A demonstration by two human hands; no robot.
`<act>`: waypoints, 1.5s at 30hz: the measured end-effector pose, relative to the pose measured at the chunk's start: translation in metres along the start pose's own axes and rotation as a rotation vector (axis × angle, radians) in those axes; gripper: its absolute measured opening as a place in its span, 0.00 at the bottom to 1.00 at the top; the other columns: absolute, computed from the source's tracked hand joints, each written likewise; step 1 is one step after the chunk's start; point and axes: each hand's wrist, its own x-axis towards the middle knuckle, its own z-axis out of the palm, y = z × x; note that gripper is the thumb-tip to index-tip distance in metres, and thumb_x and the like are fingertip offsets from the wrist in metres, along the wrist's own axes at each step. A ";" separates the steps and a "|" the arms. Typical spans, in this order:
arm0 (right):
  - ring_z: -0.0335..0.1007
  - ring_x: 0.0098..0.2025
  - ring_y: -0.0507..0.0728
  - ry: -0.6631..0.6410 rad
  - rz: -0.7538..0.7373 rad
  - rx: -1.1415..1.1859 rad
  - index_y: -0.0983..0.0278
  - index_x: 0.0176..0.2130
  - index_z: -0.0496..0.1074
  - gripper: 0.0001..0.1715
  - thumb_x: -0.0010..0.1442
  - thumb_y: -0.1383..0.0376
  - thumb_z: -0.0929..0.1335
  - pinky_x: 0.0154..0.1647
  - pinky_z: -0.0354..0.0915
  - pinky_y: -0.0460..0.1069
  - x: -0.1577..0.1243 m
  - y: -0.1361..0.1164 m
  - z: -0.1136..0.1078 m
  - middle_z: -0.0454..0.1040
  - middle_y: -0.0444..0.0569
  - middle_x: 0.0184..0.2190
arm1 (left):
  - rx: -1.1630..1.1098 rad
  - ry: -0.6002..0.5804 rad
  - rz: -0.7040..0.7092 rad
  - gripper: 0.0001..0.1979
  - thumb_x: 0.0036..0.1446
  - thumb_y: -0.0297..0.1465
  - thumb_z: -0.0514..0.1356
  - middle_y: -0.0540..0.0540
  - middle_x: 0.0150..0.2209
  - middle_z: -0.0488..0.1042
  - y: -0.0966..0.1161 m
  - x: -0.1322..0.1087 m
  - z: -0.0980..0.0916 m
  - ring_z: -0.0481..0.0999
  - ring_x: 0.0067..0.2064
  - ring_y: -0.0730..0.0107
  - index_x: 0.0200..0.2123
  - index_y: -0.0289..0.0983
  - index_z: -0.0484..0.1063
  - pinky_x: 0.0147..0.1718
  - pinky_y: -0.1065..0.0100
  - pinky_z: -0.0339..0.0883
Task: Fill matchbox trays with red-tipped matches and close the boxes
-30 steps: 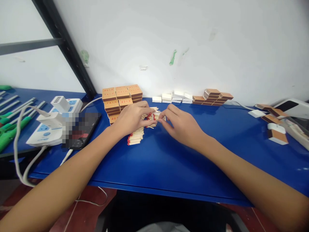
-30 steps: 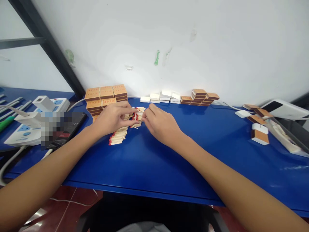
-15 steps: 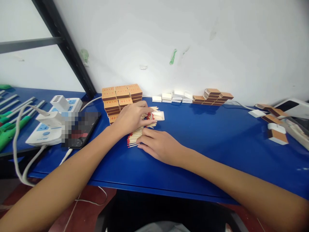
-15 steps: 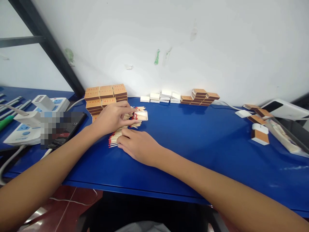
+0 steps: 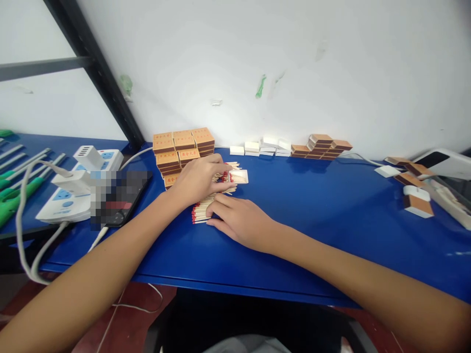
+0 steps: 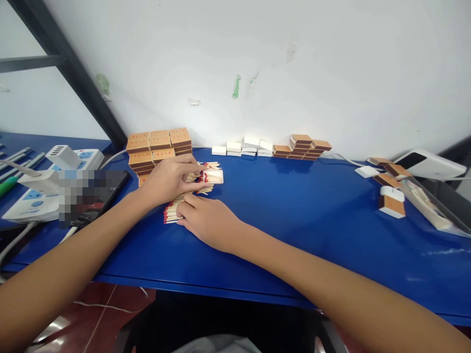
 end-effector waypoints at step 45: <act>0.68 0.37 0.54 0.081 -0.095 0.102 0.62 0.47 0.78 0.11 0.74 0.62 0.65 0.38 0.63 0.49 -0.006 0.014 0.004 0.72 0.48 0.39 | -0.010 0.020 -0.050 0.16 0.61 0.43 0.68 0.44 0.39 0.78 -0.001 0.001 -0.002 0.76 0.36 0.65 0.47 0.39 0.83 0.36 0.66 0.66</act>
